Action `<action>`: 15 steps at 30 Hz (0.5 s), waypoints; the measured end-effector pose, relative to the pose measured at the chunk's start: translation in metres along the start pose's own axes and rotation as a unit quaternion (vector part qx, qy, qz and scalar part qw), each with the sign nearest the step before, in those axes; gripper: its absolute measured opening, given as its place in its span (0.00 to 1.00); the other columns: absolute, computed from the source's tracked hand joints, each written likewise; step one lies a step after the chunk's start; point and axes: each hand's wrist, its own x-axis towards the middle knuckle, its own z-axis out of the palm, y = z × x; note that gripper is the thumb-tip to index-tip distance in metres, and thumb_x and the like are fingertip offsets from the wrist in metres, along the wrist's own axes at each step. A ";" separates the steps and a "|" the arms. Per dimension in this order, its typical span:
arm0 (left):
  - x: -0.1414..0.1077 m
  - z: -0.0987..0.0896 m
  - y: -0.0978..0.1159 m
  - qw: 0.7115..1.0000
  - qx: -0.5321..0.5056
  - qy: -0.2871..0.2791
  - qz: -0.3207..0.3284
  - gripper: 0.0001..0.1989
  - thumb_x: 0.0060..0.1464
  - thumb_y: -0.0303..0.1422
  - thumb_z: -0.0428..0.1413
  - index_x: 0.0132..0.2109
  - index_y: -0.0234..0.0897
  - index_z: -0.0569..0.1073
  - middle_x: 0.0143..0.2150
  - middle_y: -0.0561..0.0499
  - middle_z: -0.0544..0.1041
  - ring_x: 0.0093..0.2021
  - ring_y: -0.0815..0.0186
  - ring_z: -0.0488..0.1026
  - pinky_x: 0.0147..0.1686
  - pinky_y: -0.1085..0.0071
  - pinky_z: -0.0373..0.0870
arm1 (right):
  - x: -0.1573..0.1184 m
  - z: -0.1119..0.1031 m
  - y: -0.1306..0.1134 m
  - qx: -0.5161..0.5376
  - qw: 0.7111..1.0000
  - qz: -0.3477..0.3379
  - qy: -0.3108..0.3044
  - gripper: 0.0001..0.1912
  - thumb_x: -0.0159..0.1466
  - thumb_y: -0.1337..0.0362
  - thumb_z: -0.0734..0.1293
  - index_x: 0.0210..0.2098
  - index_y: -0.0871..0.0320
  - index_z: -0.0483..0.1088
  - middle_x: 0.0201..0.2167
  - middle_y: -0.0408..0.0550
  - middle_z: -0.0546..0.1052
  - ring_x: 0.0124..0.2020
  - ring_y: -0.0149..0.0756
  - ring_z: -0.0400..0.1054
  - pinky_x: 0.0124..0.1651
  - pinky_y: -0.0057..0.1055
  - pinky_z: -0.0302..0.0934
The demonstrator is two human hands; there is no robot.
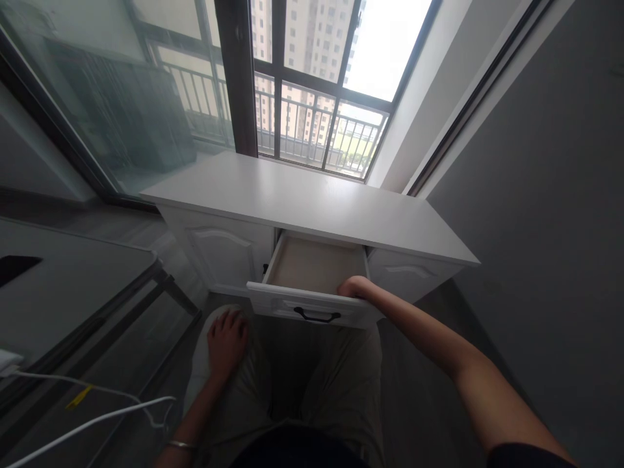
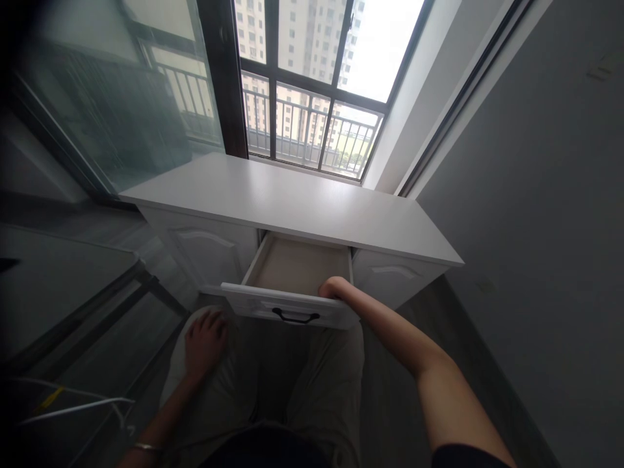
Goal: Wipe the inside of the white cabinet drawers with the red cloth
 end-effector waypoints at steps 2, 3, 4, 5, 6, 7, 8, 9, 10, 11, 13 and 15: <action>0.000 -0.001 0.001 1.000 0.002 -0.001 0.000 0.16 0.66 0.34 0.48 0.45 0.40 0.82 0.63 0.43 0.78 0.70 0.49 0.62 0.70 0.48 0.54 | -0.002 -0.002 -0.003 -0.006 1.000 -0.003 0.006 0.17 0.64 0.56 0.73 0.31 0.66 0.76 0.22 0.44 0.72 0.23 0.35 0.70 0.30 0.29 0.66; 0.000 -0.002 0.001 1.000 0.004 0.000 -0.001 0.16 0.66 0.34 0.48 0.45 0.40 0.82 0.63 0.43 0.78 0.70 0.49 0.62 0.70 0.48 0.54 | -0.003 -0.002 -0.004 -0.005 1.000 -0.002 0.011 0.17 0.63 0.55 0.73 0.31 0.66 0.76 0.22 0.44 0.72 0.23 0.35 0.70 0.30 0.29 0.66; 0.000 -0.002 0.000 1.000 0.005 0.000 -0.001 0.17 0.66 0.34 0.48 0.45 0.40 0.82 0.63 0.43 0.78 0.70 0.48 0.62 0.70 0.48 0.54 | -0.005 -0.002 -0.006 0.000 1.000 0.001 0.018 0.17 0.63 0.55 0.74 0.31 0.66 0.77 0.23 0.45 0.72 0.24 0.36 0.71 0.30 0.29 0.66; -0.001 -0.002 0.000 1.000 0.004 0.000 0.000 0.17 0.66 0.34 0.48 0.45 0.39 0.82 0.63 0.43 0.78 0.70 0.48 0.62 0.69 0.48 0.55 | -0.006 -0.002 -0.007 0.007 1.000 0.006 0.027 0.16 0.62 0.56 0.74 0.32 0.66 0.77 0.23 0.45 0.73 0.24 0.37 0.71 0.30 0.30 0.66; -0.001 -0.002 0.000 1.000 0.003 -0.001 0.000 0.17 0.66 0.34 0.48 0.46 0.39 0.82 0.63 0.42 0.78 0.70 0.47 0.63 0.69 0.48 0.55 | -0.007 -0.001 -0.008 0.016 0.999 0.011 0.036 0.15 0.62 0.57 0.74 0.32 0.66 0.78 0.23 0.46 0.73 0.25 0.38 0.72 0.30 0.30 0.66; -0.001 -0.002 -0.001 1.000 0.000 -0.001 -0.001 0.17 0.66 0.34 0.48 0.46 0.39 0.82 0.63 0.42 0.78 0.70 0.47 0.63 0.69 0.47 0.55 | -0.008 0.000 -0.009 0.026 0.999 0.016 0.045 0.13 0.62 0.59 0.73 0.31 0.66 0.78 0.23 0.46 0.73 0.25 0.39 0.73 0.30 0.30 0.66; -0.001 -0.002 -0.001 1.000 -0.001 -0.001 -0.002 0.17 0.65 0.34 0.48 0.46 0.39 0.83 0.63 0.42 0.78 0.70 0.47 0.63 0.69 0.46 0.55 | -0.008 0.000 -0.009 0.035 0.998 0.021 0.055 0.11 0.62 0.61 0.73 0.31 0.66 0.78 0.23 0.47 0.73 0.26 0.39 0.73 0.30 0.31 0.66; -0.001 -0.001 -0.002 1.000 -0.003 -0.001 -0.003 0.17 0.65 0.33 0.49 0.46 0.40 0.83 0.63 0.42 0.78 0.70 0.47 0.63 0.69 0.46 0.55 | -0.009 0.001 -0.010 0.042 0.997 0.026 0.060 0.10 0.62 0.63 0.72 0.30 0.66 0.78 0.23 0.48 0.74 0.26 0.40 0.74 0.31 0.31 0.67; -0.001 -0.001 -0.002 1.000 -0.004 -0.002 -0.003 0.17 0.64 0.33 0.49 0.46 0.41 0.83 0.63 0.42 0.78 0.69 0.47 0.63 0.69 0.46 0.55 | -0.008 0.001 -0.010 0.048 0.997 0.029 0.061 0.10 0.62 0.64 0.71 0.29 0.66 0.78 0.23 0.49 0.74 0.27 0.41 0.74 0.31 0.31 0.67; -0.001 -0.001 -0.002 1.000 -0.005 -0.002 -0.003 0.16 0.63 0.32 0.50 0.47 0.41 0.83 0.62 0.42 0.78 0.69 0.47 0.63 0.69 0.46 0.55 | -0.008 0.000 -0.009 0.053 0.996 0.032 0.056 0.10 0.62 0.65 0.71 0.28 0.66 0.78 0.23 0.51 0.75 0.28 0.42 0.75 0.32 0.32 0.68; 0.000 0.000 -0.001 1.000 -0.006 -0.003 -0.001 0.16 0.63 0.32 0.50 0.47 0.42 0.83 0.62 0.43 0.78 0.69 0.47 0.63 0.69 0.46 0.55 | -0.007 -0.004 -0.008 0.061 0.996 0.030 0.052 0.11 0.61 0.64 0.72 0.26 0.67 0.77 0.25 0.53 0.76 0.30 0.45 0.76 0.34 0.33 0.69; 0.000 0.002 0.000 1.000 -0.004 -0.002 0.002 0.16 0.63 0.32 0.50 0.47 0.41 0.83 0.62 0.43 0.78 0.70 0.48 0.62 0.69 0.46 0.54 | -0.006 -0.011 -0.006 0.073 0.994 0.008 0.080 0.09 0.58 0.66 0.73 0.25 0.66 0.77 0.27 0.54 0.78 0.32 0.46 0.77 0.36 0.34 0.70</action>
